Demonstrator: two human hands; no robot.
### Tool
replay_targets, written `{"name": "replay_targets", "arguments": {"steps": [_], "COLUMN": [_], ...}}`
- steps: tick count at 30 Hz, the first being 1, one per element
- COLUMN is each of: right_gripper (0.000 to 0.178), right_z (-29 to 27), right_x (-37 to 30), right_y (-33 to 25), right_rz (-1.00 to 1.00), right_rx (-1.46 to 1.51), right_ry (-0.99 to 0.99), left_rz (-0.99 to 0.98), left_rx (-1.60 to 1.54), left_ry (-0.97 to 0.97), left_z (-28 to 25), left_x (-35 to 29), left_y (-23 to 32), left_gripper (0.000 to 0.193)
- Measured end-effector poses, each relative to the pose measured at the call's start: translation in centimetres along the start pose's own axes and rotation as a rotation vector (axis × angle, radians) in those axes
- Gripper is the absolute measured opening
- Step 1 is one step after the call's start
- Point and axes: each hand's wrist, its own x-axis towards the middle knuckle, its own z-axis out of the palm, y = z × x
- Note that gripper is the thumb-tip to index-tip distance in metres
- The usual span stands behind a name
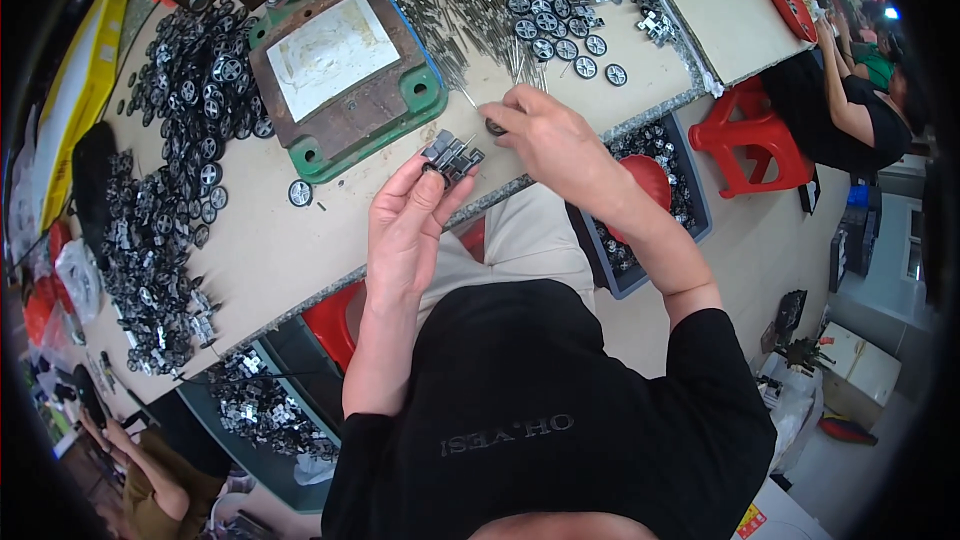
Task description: The person assembles small plastic and metal components using a manual press.
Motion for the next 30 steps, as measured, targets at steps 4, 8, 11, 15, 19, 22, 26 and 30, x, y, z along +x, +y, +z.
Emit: {"name": "replay_targets", "arguments": {"steps": [4,8,11,15,19,22,26,30], "right_gripper": [0.025,0.026,0.028,0.028,0.033,0.035,0.034,0.033], "right_z": [-1.1,-1.1,-1.8,-1.4,-0.8,-1.8,-1.7,-1.5], "right_x": [0.3,0.3,0.8,1.2,0.9,0.9,0.3,0.4], "right_y": [0.5,0.2,0.0,-0.4,-0.4,-0.1,0.1,0.3], "right_rz": [0.084,0.077,0.061,0.028,-0.008,0.106,0.199,0.165], "right_rx": [0.297,0.265,0.246,0.187,0.125,0.531,1.128,1.216], "right_ry": [-0.083,-0.085,-0.129,-0.149,-0.075,-0.151,-0.197,-0.254], "left_rz": [0.001,-0.002,0.016,0.018,0.012,0.003,-0.011,-0.014], "left_rx": [-0.011,-0.006,-0.005,-0.014,-0.002,0.002,0.033,0.065], "left_ry": [0.007,0.003,0.017,0.018,0.013,0.008,0.000,0.004], "left_z": [-0.3,-0.3,-0.3,-0.4,-0.5,-0.4,-0.3,-0.1], "left_x": [-0.1,-0.1,-0.3,-0.3,-0.3,-0.3,-0.3,-0.3], "left_y": [-0.1,-0.1,0.0,-0.2,-0.2,-0.1,-0.1,0.0], "left_gripper": [0.031,0.031,0.031,0.031,0.031,0.031,0.032,0.033]}}
